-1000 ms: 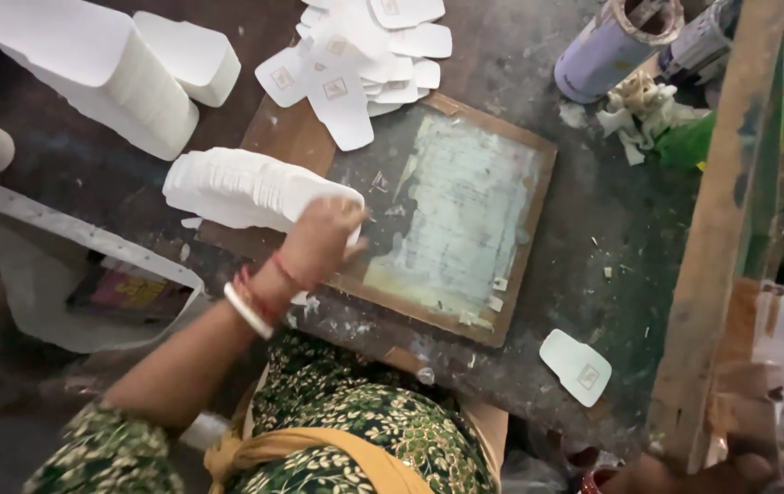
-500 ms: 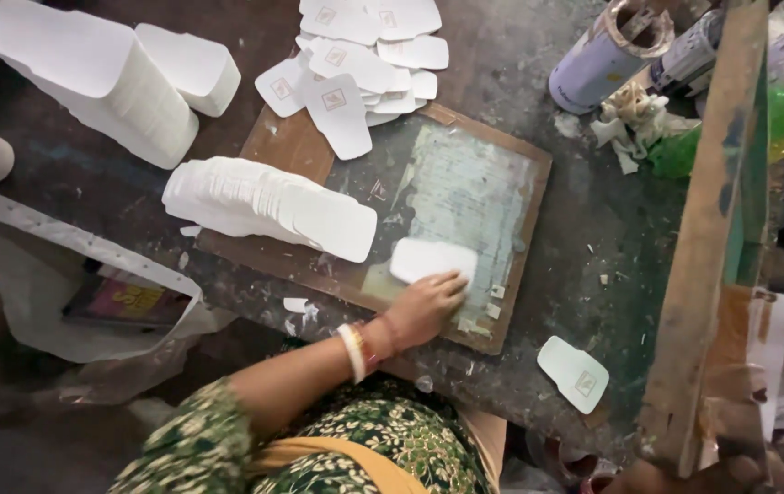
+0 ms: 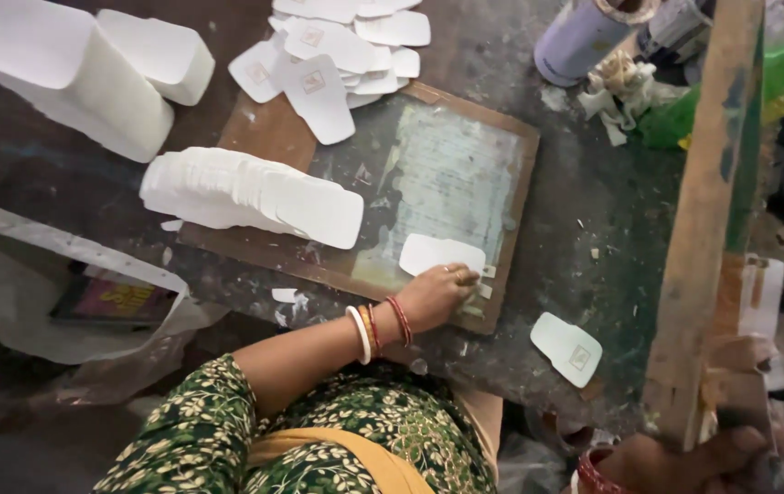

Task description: The person repeatedly places white foam trays on a wooden board, applies a substance with a squeegee, and stacks the finished trays. The process is repeated continuously for each tray.

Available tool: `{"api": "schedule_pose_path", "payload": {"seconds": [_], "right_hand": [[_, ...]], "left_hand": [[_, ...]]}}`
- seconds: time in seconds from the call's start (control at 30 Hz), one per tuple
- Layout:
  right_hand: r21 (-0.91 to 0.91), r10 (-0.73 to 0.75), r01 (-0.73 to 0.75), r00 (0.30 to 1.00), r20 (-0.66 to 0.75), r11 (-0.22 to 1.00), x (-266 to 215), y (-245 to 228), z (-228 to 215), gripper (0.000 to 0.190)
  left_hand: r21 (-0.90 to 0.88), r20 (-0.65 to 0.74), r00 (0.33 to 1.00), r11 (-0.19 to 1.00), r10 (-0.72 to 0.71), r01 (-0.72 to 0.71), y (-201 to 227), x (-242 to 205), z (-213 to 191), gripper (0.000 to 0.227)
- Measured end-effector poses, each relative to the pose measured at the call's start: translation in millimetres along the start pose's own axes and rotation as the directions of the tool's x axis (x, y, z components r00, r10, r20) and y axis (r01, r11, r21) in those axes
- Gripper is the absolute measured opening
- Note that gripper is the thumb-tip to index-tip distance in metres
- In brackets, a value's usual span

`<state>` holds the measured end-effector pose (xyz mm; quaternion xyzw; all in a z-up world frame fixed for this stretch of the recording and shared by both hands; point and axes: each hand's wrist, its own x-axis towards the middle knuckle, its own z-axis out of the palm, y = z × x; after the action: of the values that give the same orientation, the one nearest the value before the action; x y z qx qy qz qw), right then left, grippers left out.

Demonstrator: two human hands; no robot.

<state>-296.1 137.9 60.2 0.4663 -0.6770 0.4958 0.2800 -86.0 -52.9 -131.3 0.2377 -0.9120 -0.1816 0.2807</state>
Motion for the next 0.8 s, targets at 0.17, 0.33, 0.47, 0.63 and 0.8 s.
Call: {"api": "schedule_pose_path", "payload": {"seconds": [0.17, 0.33, 0.47, 0.63, 0.8], "right_hand": [[0.049, 0.054, -0.047, 0.985, -0.162, 0.998, -1, 41, 21, 0.042], [0.275, 0.041, -0.026, 0.998, -0.050, 0.961, -29, 38, 37, 0.033], [0.379, -0.133, -0.004, 0.933, 0.335, 0.925, -45, -37, 74, 0.023], [0.356, -0.299, -0.021, 0.498, 0.814, 0.934, -22, -49, 139, 0.012], [0.349, -0.317, 0.049, 0.550, 0.772, 0.936, -16, -29, 221, 0.019]], "left_hand": [[-0.054, 0.098, 0.994, 0.998, -0.038, 0.043, 17, 2, -18, 0.022], [-0.483, 0.205, 0.979, 0.870, 0.005, 0.097, 66, -16, -69, 0.026], [-0.869, 0.421, 0.838, 0.112, -0.347, 0.482, 58, -54, -90, 0.037], [-0.176, 0.420, 0.631, 0.623, -0.653, 0.762, 39, -73, -83, 0.055], [0.278, 0.467, 0.584, 0.737, -0.664, 0.616, 33, -58, -82, 0.061]]}}
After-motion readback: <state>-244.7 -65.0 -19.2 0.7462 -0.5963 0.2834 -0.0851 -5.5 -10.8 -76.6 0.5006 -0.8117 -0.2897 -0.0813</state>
